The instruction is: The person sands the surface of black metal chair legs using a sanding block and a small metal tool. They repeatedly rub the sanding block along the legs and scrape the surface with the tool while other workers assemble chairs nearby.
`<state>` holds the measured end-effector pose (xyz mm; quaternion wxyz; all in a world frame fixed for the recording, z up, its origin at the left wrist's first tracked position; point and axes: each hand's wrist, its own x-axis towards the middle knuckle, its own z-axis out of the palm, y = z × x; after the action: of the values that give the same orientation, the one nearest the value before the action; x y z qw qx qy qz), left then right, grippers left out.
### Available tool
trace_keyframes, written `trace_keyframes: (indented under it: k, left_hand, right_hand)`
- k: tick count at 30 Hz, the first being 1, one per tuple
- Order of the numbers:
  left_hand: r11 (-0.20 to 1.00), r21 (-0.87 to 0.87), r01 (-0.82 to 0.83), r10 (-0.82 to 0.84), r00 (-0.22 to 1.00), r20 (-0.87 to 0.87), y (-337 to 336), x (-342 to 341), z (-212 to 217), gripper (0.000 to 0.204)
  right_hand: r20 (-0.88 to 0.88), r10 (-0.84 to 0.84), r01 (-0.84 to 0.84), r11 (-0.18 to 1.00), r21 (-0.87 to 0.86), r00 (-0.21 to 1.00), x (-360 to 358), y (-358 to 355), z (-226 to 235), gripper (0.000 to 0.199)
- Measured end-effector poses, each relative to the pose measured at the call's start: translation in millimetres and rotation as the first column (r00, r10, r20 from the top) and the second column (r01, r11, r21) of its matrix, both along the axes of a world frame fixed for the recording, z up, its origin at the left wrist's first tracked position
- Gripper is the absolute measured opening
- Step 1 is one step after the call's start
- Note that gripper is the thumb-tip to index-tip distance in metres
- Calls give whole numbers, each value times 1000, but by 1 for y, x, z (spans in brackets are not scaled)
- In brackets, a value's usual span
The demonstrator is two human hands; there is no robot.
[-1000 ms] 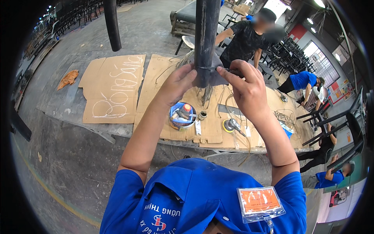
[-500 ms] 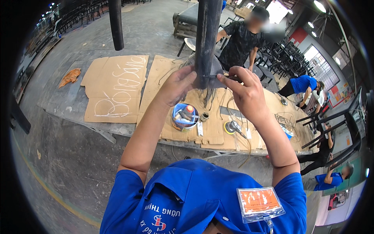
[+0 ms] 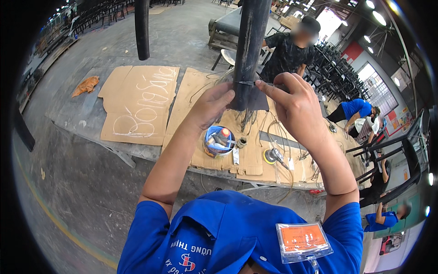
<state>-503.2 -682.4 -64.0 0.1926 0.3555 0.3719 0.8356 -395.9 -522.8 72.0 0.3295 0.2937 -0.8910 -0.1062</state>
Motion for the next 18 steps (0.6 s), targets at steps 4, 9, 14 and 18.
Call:
trace_keyframes:
  k: [4,9,14,18]
  left_hand:
    - [1000,4,-11,11,1000,1,-4,-2,-2,45]
    - [999,-24,-23,23,1000,0,-11,-7,-5,48]
    - [999,-37,-34,34,999,16,-15,-7,-6,50]
    - [999,-19,-37,37,999,30,-17,-2,-4,52]
  right_hand:
    - [25,-4,3,999,42,1000,-1,1,-7,35]
    - [42,41,-43,998,35,998,-4,5,-15,34]
    - [46,58,-60,997,44,997,-4,11,-28,35]
    - [29,128,-129,991,26,991,-4,9,-30,36]
